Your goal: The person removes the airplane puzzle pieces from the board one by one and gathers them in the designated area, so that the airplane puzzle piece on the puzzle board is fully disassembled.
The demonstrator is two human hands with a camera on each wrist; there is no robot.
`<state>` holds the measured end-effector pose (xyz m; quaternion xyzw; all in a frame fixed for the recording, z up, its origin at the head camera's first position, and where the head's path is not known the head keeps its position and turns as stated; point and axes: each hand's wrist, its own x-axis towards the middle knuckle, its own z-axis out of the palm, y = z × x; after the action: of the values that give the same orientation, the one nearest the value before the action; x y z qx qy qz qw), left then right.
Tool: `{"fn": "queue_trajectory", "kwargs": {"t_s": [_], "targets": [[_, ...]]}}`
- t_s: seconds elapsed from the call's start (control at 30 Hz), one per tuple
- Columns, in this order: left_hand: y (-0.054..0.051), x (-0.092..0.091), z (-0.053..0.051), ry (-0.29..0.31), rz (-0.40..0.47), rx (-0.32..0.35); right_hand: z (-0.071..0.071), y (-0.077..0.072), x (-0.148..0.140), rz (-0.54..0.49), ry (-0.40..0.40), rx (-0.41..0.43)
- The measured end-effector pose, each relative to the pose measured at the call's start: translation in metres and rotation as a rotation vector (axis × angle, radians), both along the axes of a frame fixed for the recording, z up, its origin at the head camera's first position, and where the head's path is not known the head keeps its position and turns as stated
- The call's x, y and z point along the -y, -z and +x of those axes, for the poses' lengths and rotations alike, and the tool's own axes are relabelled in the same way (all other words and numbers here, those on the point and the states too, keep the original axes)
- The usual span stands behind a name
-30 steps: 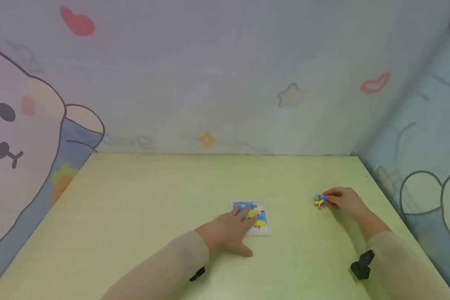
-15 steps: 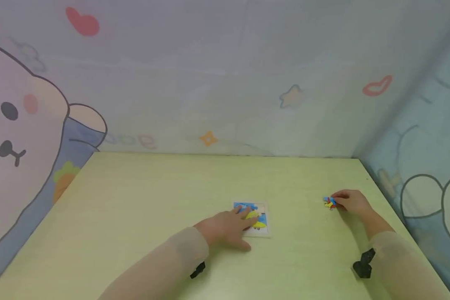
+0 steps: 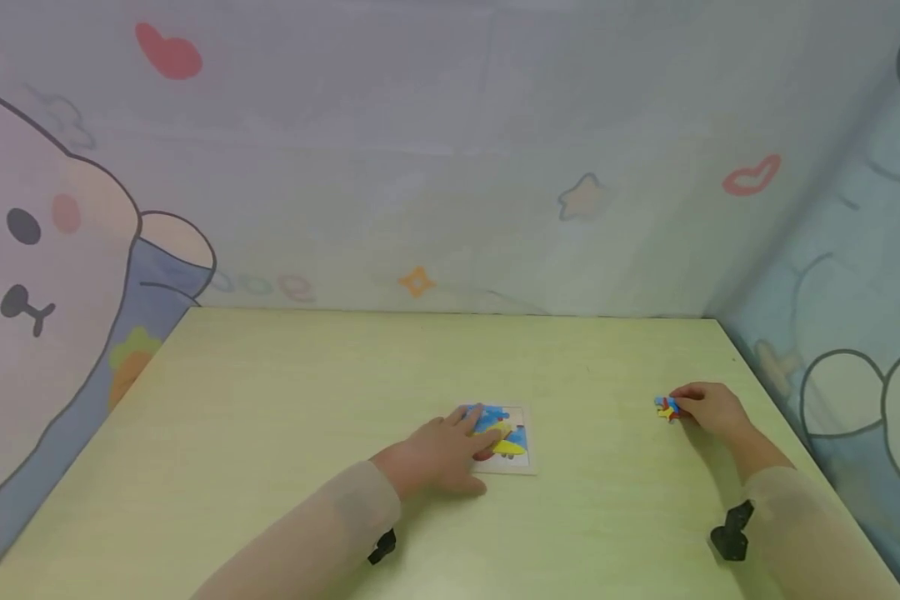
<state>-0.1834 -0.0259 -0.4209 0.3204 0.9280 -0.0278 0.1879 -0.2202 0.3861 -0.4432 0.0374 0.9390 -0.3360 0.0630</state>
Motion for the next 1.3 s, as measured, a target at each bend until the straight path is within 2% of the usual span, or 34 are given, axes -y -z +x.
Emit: {"fn": "queue_trajectory", "kwargs": {"t_s": [0.13, 0.47, 0.73, 0.97, 1.3], "targets": [[-0.0021, 0.0036, 0.0033, -0.022, -0.025, -0.005, -0.0001, -0.0036, -0.0011, 0.038, 0.002, -0.009], [-0.0006, 0.0055, 0.0075, 0.001, -0.042, -0.021, 0.0011, 0.0020, -0.0070, 0.064, 0.001, -0.033], [-0.0056, 0.0081, 0.0065, -0.017, -0.038, -0.022, -0.0038, 0.0028, -0.0027, 0.064, 0.004, -0.059], [-0.0031, 0.0085, 0.0059, -0.016, -0.031, -0.006, -0.0023, 0.0012, -0.0022, 0.092, 0.008, -0.056], [-0.0013, 0.0059, 0.0062, -0.028, -0.036, 0.003, 0.0024, 0.0002, 0.0012, 0.094, 0.020, -0.120]]}}
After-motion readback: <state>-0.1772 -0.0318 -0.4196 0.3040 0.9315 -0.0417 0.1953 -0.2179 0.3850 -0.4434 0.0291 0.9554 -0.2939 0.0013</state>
